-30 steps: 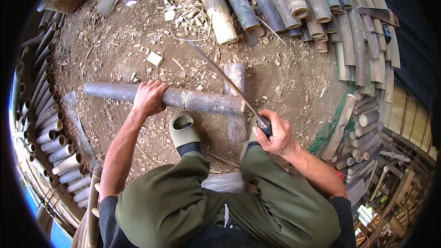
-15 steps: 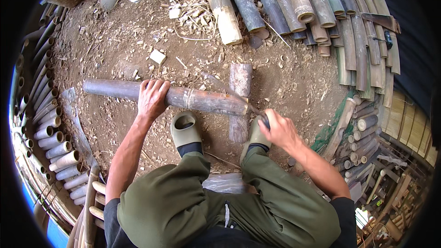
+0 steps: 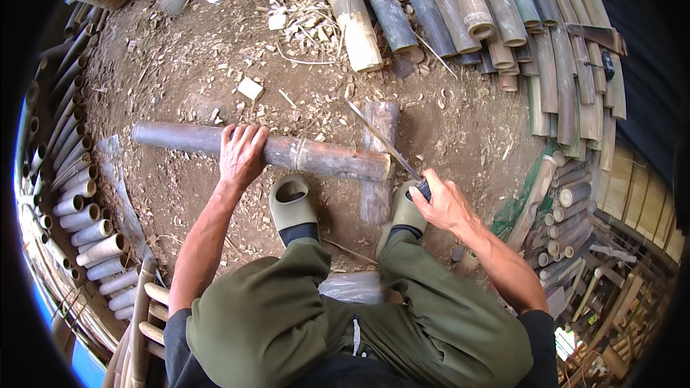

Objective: The person shapes a piece of bamboo by carving and smoothing it with a knife.

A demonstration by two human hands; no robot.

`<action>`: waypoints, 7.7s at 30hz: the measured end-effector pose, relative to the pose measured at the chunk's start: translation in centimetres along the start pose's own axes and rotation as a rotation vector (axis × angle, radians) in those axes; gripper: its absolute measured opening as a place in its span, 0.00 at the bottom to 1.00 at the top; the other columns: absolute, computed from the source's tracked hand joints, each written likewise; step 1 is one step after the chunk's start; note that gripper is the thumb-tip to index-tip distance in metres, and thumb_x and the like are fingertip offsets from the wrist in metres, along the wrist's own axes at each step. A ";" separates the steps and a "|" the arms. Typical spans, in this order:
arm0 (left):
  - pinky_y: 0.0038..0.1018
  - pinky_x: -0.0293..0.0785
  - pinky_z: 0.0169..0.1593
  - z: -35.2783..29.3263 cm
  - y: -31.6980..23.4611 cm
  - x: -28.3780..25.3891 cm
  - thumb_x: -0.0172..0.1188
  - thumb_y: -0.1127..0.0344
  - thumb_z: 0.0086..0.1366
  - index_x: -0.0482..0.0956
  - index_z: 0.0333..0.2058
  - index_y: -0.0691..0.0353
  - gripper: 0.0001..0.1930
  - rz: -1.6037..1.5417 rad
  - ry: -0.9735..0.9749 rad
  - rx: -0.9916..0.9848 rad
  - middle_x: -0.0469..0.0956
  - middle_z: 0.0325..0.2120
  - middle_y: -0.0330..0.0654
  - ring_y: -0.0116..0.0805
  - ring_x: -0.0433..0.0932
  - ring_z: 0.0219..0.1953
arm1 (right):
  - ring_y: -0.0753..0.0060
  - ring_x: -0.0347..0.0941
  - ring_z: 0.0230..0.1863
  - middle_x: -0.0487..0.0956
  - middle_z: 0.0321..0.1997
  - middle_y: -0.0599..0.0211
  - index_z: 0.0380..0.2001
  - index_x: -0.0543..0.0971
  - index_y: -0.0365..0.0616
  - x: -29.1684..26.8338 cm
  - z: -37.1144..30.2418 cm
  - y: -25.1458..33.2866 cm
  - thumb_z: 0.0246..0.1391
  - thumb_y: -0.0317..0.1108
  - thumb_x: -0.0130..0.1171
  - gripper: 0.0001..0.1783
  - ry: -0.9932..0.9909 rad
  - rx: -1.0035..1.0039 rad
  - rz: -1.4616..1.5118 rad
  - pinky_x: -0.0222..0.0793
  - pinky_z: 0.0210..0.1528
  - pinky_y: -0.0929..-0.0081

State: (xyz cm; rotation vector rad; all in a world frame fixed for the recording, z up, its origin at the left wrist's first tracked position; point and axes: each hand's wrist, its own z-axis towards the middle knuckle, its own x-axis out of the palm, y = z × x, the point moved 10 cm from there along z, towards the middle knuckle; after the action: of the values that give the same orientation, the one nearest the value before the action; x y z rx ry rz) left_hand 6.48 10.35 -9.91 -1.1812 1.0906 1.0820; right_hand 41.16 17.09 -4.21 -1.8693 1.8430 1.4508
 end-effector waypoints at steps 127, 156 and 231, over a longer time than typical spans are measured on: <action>0.39 0.69 0.52 1.2 -6.0 0.3 0.58 0.69 0.53 0.77 0.42 0.57 0.15 -0.091 0.093 0.120 0.80 0.38 0.39 0.39 0.78 0.43 | 0.57 0.79 0.23 0.78 0.26 0.54 0.43 0.72 0.32 -4.1 -2.3 8.6 0.60 0.40 0.61 0.20 -0.370 -0.482 0.252 0.75 0.27 0.64; 0.39 0.71 0.57 2.7 -5.1 3.6 0.79 0.50 0.38 0.79 0.48 0.55 0.36 -0.101 0.656 0.149 0.73 0.41 0.43 0.42 0.73 0.50 | 0.48 0.80 0.29 0.79 0.31 0.47 0.47 0.72 0.37 -1.3 -2.2 3.5 0.61 0.44 0.59 0.21 -0.239 -0.197 0.242 0.76 0.30 0.60; 0.40 0.77 0.46 2.0 -3.8 3.2 0.74 0.56 0.39 0.78 0.36 0.55 0.24 -0.162 0.628 0.039 0.81 0.31 0.42 0.45 0.81 0.40 | 0.48 0.82 0.29 0.79 0.28 0.49 0.44 0.71 0.36 -2.1 -1.6 3.6 0.63 0.45 0.58 0.21 -0.161 -0.158 0.260 0.77 0.30 0.57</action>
State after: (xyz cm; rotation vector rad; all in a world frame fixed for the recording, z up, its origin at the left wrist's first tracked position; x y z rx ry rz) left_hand 10.86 12.24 -12.44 -1.6003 1.4481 0.5643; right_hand 39.48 16.56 -0.13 -1.5630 2.0027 1.8219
